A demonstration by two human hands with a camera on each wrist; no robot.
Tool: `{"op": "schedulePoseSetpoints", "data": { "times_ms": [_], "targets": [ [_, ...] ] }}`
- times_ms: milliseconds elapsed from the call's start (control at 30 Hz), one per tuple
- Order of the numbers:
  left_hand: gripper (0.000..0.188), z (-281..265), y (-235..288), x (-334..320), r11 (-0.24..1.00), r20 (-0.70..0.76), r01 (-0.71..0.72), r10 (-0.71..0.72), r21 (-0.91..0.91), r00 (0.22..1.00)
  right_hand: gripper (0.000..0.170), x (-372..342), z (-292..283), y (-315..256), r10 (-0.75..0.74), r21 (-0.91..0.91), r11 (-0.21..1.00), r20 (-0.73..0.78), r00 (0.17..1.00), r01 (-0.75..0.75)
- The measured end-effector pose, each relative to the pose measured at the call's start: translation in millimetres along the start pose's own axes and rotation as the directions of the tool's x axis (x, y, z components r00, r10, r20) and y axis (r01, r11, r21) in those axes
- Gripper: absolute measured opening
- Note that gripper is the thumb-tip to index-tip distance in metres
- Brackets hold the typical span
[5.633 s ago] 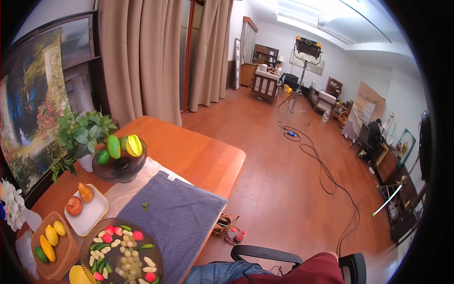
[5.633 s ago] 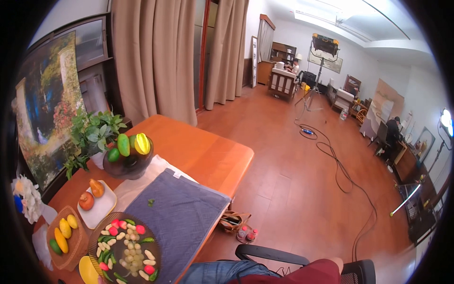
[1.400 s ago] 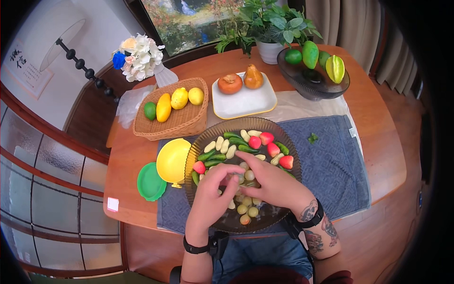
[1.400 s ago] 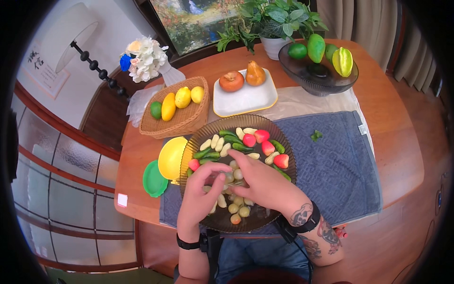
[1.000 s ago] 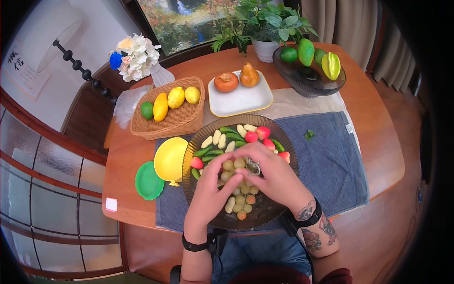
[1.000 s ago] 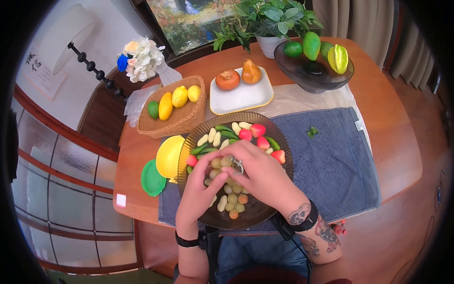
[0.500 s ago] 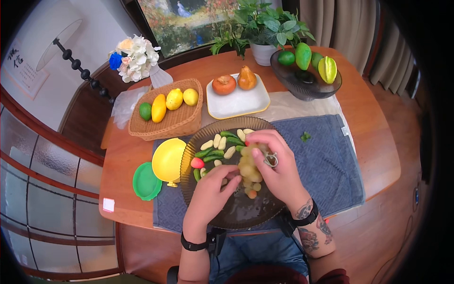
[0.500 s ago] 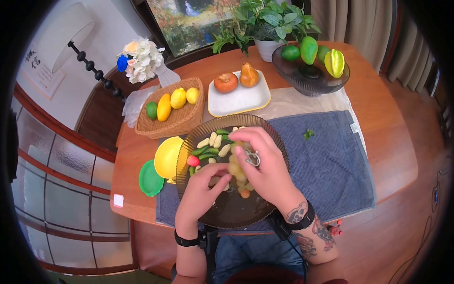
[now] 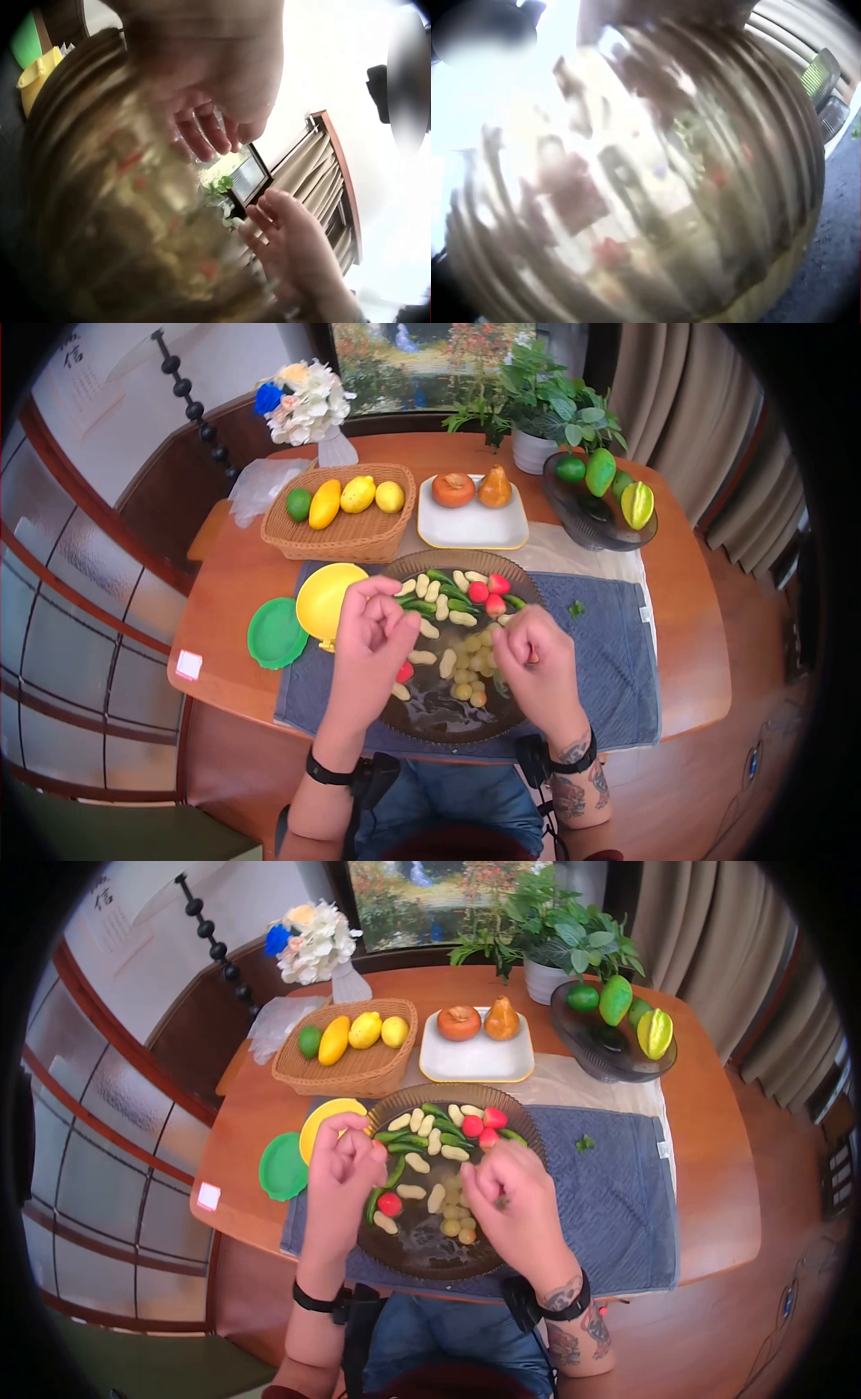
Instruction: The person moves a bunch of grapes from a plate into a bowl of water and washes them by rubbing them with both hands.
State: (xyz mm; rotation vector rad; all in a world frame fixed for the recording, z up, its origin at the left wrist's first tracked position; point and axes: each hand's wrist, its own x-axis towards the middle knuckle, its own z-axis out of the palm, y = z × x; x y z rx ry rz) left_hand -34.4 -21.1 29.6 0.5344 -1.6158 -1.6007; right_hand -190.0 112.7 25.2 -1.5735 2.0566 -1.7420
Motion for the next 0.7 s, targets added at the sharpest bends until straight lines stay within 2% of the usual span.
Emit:
{"op": "schedulePoseSetpoints", "data": {
  "times_ms": [33,67,100,167,200,233,267,300,333,367,433,467,533,567,633,667,700],
  "targets": [
    [0.036,-3,9,0,0.984,0.019,0.094,-0.092,-0.15,0.996,0.029,-2,-5,-12,0.059,-0.024,0.998,0.114,0.992,-0.057],
    [0.046,-5,16,0,0.967,0.062,0.168,-0.159,-0.192,0.985,0.033,-4,-8,-20,0.118,-0.056,0.993,0.223,0.968,-0.108],
    [0.046,-4,22,-2,0.966,0.044,0.164,-0.159,-0.202,0.986,0.033,-5,-5,-25,0.111,-0.057,0.993,0.242,0.964,-0.1],
    [0.056,-2,32,-6,0.796,0.249,0.353,-0.26,-0.491,0.933,0.037,-8,2,-35,-0.086,0.042,0.996,0.094,0.992,0.082],
    [0.064,-2,32,-10,0.839,0.283,0.382,-0.286,-0.387,0.915,0.018,-11,-5,-27,-0.084,0.023,0.996,0.22,0.972,0.081],
    [0.064,-1,28,-12,0.837,0.271,0.375,-0.283,-0.398,0.92,0.018,-11,-2,-25,-0.09,0.023,0.996,0.234,0.968,0.087],
    [0.064,1,21,-12,0.716,0.34,0.495,-0.365,-0.492,0.867,0.022,-9,4,-23,-0.032,-0.082,0.995,0.24,0.97,0.053],
    [0.065,2,14,-11,0.57,0.419,0.597,-0.425,-0.565,0.802,0.035,-9,8,-20,0.024,-0.187,0.982,0.238,0.971,0.021],
    [0.071,2,8,-8,0.556,0.466,0.633,-0.429,-0.539,0.774,0.06,-9,0,-9,0.09,-0.199,0.98,0.391,0.916,-0.011],
    [0.071,1,5,-6,0.56,0.459,0.623,-0.421,-0.547,0.782,0.06,-8,-1,-10,0.079,-0.199,0.98,0.398,0.914,0.002],
    [0.075,-1,0,-8,0.543,0.418,0.554,-0.364,-0.631,0.832,0.057,-11,-3,-14,0.059,-0.002,0.998,0.387,0.92,-0.064],
    [0.075,-1,-3,-10,0.536,0.411,0.551,-0.366,-0.64,0.835,0.057,-15,-3,-18,0.061,-0.004,0.998,0.398,0.915,-0.065],
    [0.078,3,-7,-9,0.505,0.396,0.496,-0.299,-0.706,0.868,0.063,-22,5,-28,0.011,0.089,0.995,0.41,0.912,-0.052],
    [0.078,8,-7,-10,0.503,0.397,0.493,-0.293,-0.71,0.87,0.07,-28,11,-33,-0.032,0.126,0.992,0.465,0.885,-0.031],
    [0.077,24,-7,-17,0.529,0.298,0.398,-0.268,-0.749,0.916,0.078,-45,28,-45,-0.152,0.186,0.981,0.529,0.835,0.061],
    [0.076,34,-6,-23,0.612,0.233,0.339,-0.248,-0.715,0.94,0.082,-54,37,-49,-0.189,0.215,0.973,0.513,0.837,0.088],
    [0.076,42,-3,-31,0.603,0.239,0.339,-0.243,-0.722,0.94,0.087,-62,44,-50,-0.226,0.241,0.964,0.497,0.838,0.117]
  ]
}}
